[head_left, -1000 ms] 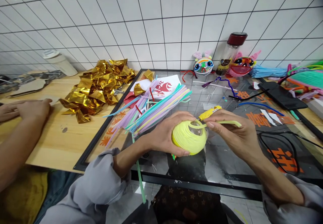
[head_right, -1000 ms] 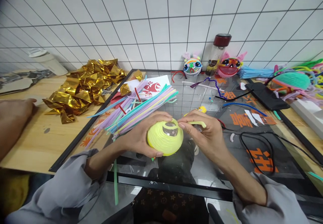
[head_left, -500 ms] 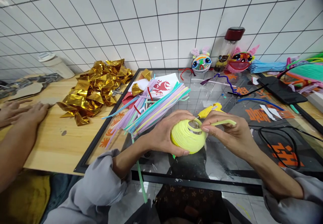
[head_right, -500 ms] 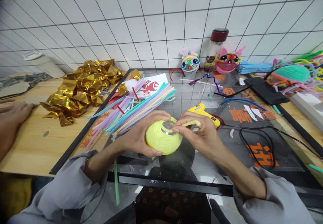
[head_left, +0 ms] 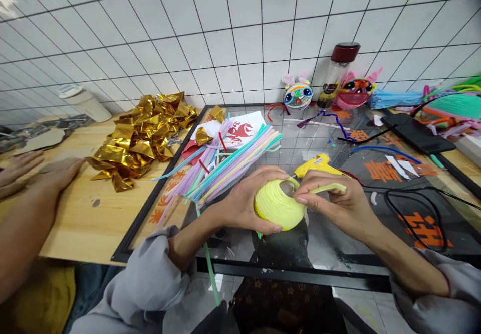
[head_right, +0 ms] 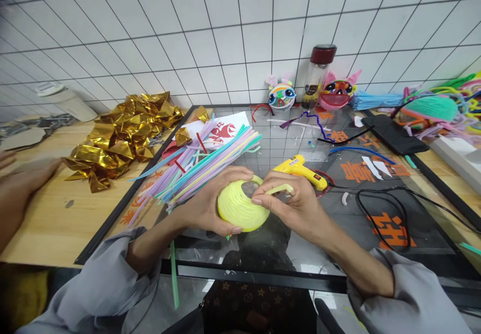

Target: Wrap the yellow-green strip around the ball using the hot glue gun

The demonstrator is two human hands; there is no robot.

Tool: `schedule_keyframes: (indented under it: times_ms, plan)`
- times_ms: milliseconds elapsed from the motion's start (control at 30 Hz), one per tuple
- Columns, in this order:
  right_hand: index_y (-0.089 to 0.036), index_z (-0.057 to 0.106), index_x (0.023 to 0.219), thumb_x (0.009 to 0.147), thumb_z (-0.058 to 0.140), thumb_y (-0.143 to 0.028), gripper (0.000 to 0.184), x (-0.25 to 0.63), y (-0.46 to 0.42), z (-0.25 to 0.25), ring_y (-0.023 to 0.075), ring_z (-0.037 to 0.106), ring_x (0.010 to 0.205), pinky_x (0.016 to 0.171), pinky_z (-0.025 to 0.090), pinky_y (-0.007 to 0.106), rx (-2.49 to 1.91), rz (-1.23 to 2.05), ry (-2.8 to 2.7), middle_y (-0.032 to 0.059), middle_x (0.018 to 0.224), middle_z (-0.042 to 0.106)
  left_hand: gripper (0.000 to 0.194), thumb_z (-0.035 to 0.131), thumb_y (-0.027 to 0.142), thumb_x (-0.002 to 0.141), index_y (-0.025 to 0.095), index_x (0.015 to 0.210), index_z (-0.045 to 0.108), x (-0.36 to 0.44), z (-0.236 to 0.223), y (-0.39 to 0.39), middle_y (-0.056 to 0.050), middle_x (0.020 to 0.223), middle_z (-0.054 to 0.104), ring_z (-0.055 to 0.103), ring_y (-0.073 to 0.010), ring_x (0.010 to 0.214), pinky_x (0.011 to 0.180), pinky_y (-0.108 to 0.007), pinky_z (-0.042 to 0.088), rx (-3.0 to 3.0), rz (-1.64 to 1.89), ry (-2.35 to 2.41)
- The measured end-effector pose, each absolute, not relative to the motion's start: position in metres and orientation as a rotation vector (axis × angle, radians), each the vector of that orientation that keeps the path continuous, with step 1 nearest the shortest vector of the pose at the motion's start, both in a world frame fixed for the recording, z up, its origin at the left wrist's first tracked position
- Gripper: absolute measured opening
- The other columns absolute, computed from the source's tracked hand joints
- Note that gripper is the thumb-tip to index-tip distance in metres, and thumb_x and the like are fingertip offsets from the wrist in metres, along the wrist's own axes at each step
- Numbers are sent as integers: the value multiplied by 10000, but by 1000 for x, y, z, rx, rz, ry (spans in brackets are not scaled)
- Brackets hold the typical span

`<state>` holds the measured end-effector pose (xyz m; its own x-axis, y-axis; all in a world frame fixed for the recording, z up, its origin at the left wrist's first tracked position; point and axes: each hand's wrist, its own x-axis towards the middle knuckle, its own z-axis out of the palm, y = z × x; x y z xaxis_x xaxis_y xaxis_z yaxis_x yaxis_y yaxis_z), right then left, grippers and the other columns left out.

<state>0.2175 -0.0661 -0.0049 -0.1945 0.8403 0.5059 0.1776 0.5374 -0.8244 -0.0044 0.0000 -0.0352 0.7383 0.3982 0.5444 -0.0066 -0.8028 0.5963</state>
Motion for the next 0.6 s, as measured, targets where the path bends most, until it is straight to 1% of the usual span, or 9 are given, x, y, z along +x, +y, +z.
schedule_keyframes:
  times_ms: [233,467,600]
  plan:
    - [-213,753,728,898,751,-308,195,216,-67,-4,127,631,635,621,504,263,-887,750,-1717,6,684,710,882,870,461,660,253,1389,419,-5,-38,-3,-137,1354,570,594,-319,1267,1093,-508,499,2288,873,383]
    - [-208,759,710,882,767,-355,226,215,-66,-3,137,631,630,613,507,276,-914,790,-1690,18,675,714,814,880,414,663,284,1302,392,-4,-43,-3,-123,1334,543,573,-310,1291,1093,-515,489,2236,933,316]
    - [-211,768,719,882,768,-347,213,216,-66,-5,137,636,637,606,502,272,-911,786,-1696,21,686,719,793,886,413,660,289,1267,390,-4,-45,-2,-121,1333,545,573,-309,1286,1079,-520,496,2230,940,305]
